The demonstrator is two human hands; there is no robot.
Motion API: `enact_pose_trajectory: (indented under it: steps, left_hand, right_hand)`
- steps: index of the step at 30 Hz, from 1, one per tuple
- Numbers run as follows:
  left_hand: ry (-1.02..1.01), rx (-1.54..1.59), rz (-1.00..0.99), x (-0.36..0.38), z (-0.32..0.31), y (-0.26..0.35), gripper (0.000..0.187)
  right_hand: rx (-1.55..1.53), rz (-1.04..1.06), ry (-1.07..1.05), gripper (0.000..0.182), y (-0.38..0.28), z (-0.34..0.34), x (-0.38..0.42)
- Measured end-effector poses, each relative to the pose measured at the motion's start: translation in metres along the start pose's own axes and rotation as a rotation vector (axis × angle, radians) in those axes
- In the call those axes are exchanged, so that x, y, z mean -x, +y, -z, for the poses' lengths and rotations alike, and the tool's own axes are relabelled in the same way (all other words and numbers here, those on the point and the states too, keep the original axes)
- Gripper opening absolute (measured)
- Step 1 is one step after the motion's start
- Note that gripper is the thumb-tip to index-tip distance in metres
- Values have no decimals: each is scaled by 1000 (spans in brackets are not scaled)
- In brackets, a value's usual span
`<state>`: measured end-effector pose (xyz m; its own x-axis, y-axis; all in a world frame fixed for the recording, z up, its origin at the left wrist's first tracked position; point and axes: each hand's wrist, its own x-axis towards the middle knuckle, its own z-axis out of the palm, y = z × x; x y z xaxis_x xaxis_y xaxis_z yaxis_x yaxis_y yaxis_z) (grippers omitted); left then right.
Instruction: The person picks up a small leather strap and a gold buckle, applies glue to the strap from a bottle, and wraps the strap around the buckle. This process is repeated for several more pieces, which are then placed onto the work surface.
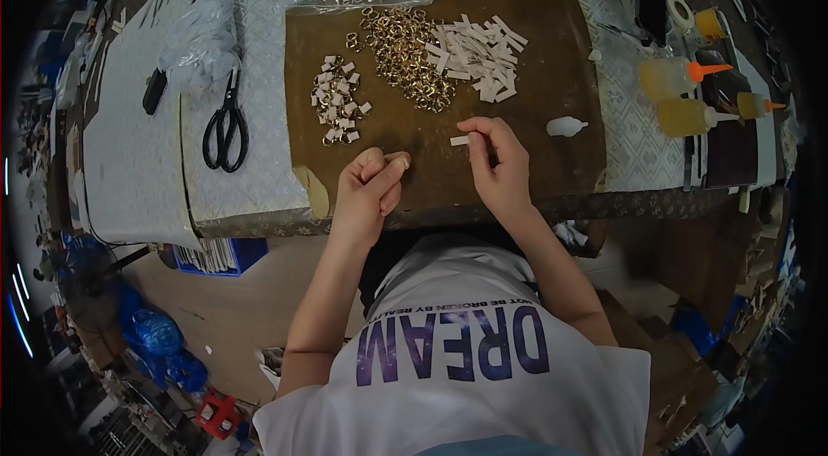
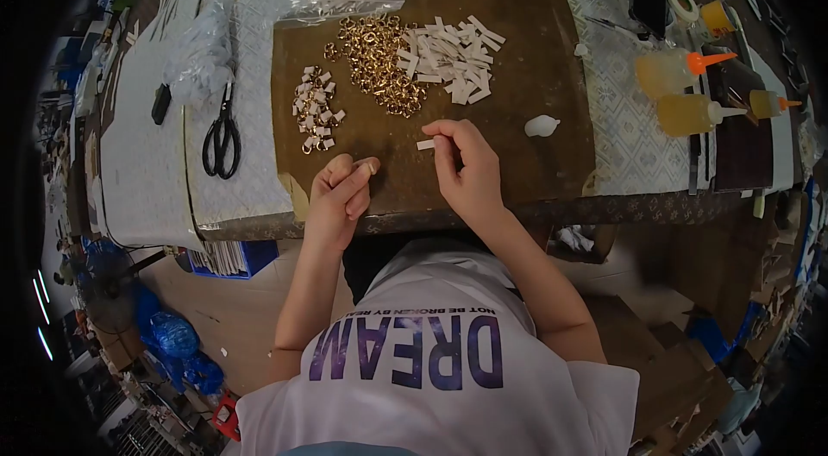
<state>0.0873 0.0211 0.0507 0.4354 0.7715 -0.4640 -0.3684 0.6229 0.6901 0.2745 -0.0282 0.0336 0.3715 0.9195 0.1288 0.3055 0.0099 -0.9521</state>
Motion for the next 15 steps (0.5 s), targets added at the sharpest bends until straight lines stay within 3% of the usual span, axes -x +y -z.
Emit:
enact_pose_trajectory:
  steps: [4, 15]
  left_hand:
    - [80, -68, -25, 3, -8, 1, 42]
    - [-90, 20, -62, -3, 6, -14, 43]
  right_hand:
    - [-12, -13, -6, 10, -3, 4, 2]
    - [-165, 5, -64, 11, 4, 6, 5]
